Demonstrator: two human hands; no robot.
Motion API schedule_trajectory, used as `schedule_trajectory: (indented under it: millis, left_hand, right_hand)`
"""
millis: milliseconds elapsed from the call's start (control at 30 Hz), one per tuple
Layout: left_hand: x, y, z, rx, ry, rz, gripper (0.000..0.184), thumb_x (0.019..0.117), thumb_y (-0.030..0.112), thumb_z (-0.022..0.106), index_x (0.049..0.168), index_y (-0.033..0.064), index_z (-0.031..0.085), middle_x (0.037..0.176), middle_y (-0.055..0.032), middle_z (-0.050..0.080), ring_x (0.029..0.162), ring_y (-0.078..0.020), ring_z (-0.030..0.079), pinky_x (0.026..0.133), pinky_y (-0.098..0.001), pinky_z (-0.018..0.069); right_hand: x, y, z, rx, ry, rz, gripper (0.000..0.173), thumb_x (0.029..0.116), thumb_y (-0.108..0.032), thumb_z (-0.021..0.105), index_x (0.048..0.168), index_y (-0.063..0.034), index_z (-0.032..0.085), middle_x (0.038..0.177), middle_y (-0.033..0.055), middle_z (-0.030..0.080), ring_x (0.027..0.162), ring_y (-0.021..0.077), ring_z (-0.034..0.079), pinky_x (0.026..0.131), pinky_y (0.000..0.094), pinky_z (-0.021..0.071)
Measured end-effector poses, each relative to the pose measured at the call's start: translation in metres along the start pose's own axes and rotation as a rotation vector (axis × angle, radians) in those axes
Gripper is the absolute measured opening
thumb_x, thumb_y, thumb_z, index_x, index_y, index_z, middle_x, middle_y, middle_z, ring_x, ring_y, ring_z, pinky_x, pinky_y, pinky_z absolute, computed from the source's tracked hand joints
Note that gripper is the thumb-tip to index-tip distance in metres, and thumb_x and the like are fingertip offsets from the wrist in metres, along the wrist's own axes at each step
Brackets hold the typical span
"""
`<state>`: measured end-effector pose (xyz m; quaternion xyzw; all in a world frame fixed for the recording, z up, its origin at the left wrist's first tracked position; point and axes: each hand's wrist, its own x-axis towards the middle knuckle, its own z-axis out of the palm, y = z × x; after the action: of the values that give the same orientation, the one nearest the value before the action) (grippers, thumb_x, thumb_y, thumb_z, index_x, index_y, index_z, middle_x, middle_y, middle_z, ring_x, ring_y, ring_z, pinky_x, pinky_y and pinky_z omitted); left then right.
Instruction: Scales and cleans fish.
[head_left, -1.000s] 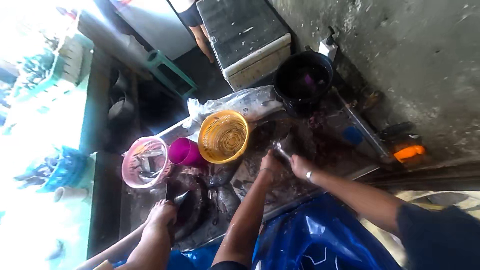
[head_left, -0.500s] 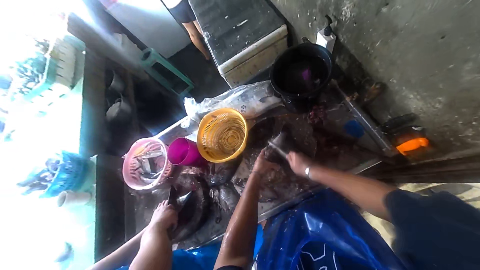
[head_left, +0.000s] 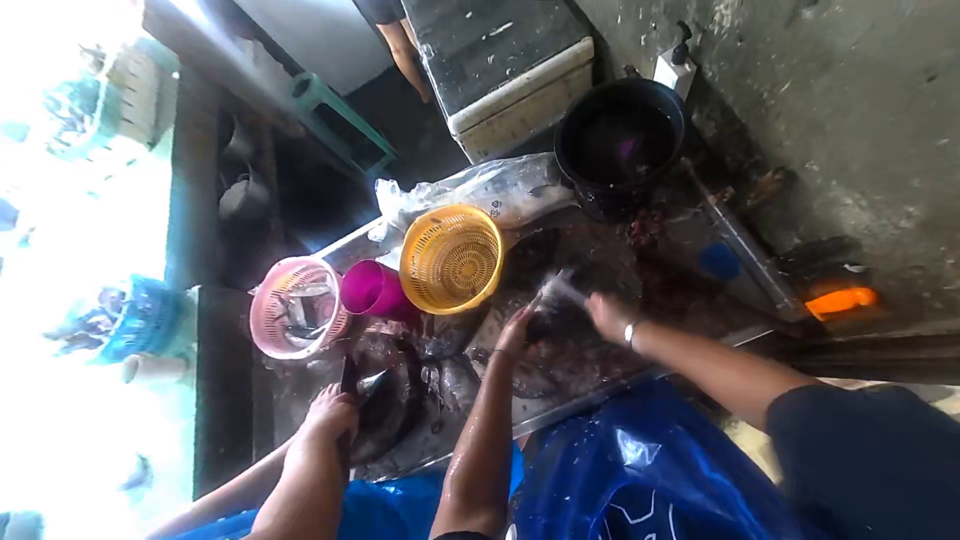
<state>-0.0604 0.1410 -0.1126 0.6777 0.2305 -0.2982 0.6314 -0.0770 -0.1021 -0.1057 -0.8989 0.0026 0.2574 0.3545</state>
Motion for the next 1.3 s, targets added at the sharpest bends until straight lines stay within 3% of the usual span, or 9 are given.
schedule_trajectory:
  millis: [100,633,800,867,933,1000,1133,1233,1300]
  left_hand:
    - [0.003,-0.001,-0.005,0.028,0.026,0.015,0.043,0.1112,0.043,0.039,0.143,0.0175,0.053,0.092,-0.0121,0.067,0.062,-0.0187,0.06,0.052,-0.0319,0.051]
    - [-0.002,-0.009,-0.004,0.045,0.056,-0.031,0.047,0.1074,0.055,0.042,0.144,0.0279,0.053,0.093,-0.01,0.067,0.059,-0.0168,0.058,0.051,-0.0301,0.0496]
    - [-0.009,0.002,0.011,-0.076,0.164,-0.032,0.053,0.1086,0.055,0.035,0.134,0.0155,0.058,0.087,-0.0123,0.067,0.058,-0.0203,0.06,0.049,-0.0341,0.0516]
    - [-0.007,0.003,-0.015,0.266,0.23,0.17,0.049,0.112,0.046,0.033,0.144,0.0172,0.056,0.124,-0.01,0.068,0.096,-0.0209,0.068,0.08,-0.0421,0.0579]
    - [-0.014,0.004,-0.036,0.809,0.206,0.402,0.05,0.1057,0.036,0.055,0.154,0.0241,0.048,0.155,-0.014,0.047,0.135,-0.0345,0.053,0.106,-0.0586,0.0484]
    - [-0.019,0.003,-0.036,1.3,0.175,0.501,0.077,0.0895,0.04,0.076,0.158,0.0398,0.04,0.166,-0.0045,0.035,0.141,-0.0409,0.044,0.107,-0.064,0.0438]
    - [0.0,0.015,-0.032,1.607,0.104,0.558,0.083,0.0891,0.027,0.075,0.159,0.0454,0.034,0.171,0.0096,0.024,0.156,-0.0385,0.02,0.122,-0.0651,0.021]
    - [0.009,0.048,-0.049,1.752,-0.104,0.531,0.115,0.0693,0.014,0.09,0.161,0.0447,0.029,0.174,0.0052,0.013,0.156,-0.0448,0.012,0.119,-0.0677,0.0261]
    - [0.007,0.07,-0.06,1.917,-0.209,0.494,0.118,0.072,0.007,0.088,0.163,0.0423,0.023,0.174,0.0049,0.01,0.158,-0.0374,0.015,0.123,-0.0607,0.0234]
  right_hand:
    - [-0.02,-0.013,-0.017,0.044,-0.224,-0.072,0.046,0.113,-0.033,0.038,0.127,0.0035,0.063,0.117,0.0266,0.065,0.109,0.0393,0.065,0.097,0.057,0.0497]
    - [-0.045,0.002,0.014,0.223,-0.195,-0.066,0.041,0.1113,-0.028,0.042,0.132,0.0001,0.064,0.119,0.0239,0.068,0.108,0.0347,0.068,0.098,0.0534,0.0523]
    - [-0.026,0.012,0.023,0.281,-0.112,0.044,0.047,0.112,-0.041,0.038,0.126,-0.0028,0.06,0.092,0.0199,0.066,0.074,0.0318,0.066,0.071,0.0524,0.0576]
    - [-0.059,0.016,0.013,0.253,-0.28,0.072,0.045,0.1129,-0.037,0.037,0.13,-0.0028,0.06,0.086,0.0137,0.063,0.065,0.0225,0.062,0.063,0.0409,0.0563]
    - [-0.067,0.018,-0.026,0.127,-0.266,0.039,0.036,0.1109,-0.02,0.041,0.136,-0.0033,0.061,0.103,0.0177,0.07,0.082,0.0271,0.068,0.078,0.0466,0.0582]
    - [-0.04,0.02,-0.059,-0.054,-0.082,-0.086,0.032,0.1086,-0.019,0.048,0.133,-0.0068,0.064,0.114,0.0214,0.072,0.103,0.0379,0.071,0.092,0.0611,0.0556]
    - [0.017,-0.001,-0.097,-0.253,0.103,-0.095,0.046,0.1106,-0.031,0.046,0.156,-0.0346,0.044,0.122,0.0231,0.071,0.112,0.0469,0.068,0.093,0.0683,0.0516]
    - [0.013,0.001,-0.082,-0.104,0.168,-0.119,0.039,0.1105,-0.027,0.047,0.148,-0.0265,0.057,0.129,0.0171,0.07,0.118,0.0409,0.067,0.101,0.0644,0.0504]
    - [-0.001,0.007,-0.079,-0.084,0.154,-0.109,0.039,0.1108,-0.027,0.046,0.148,-0.0249,0.057,0.128,0.0176,0.07,0.116,0.0411,0.068,0.1,0.0642,0.0508]
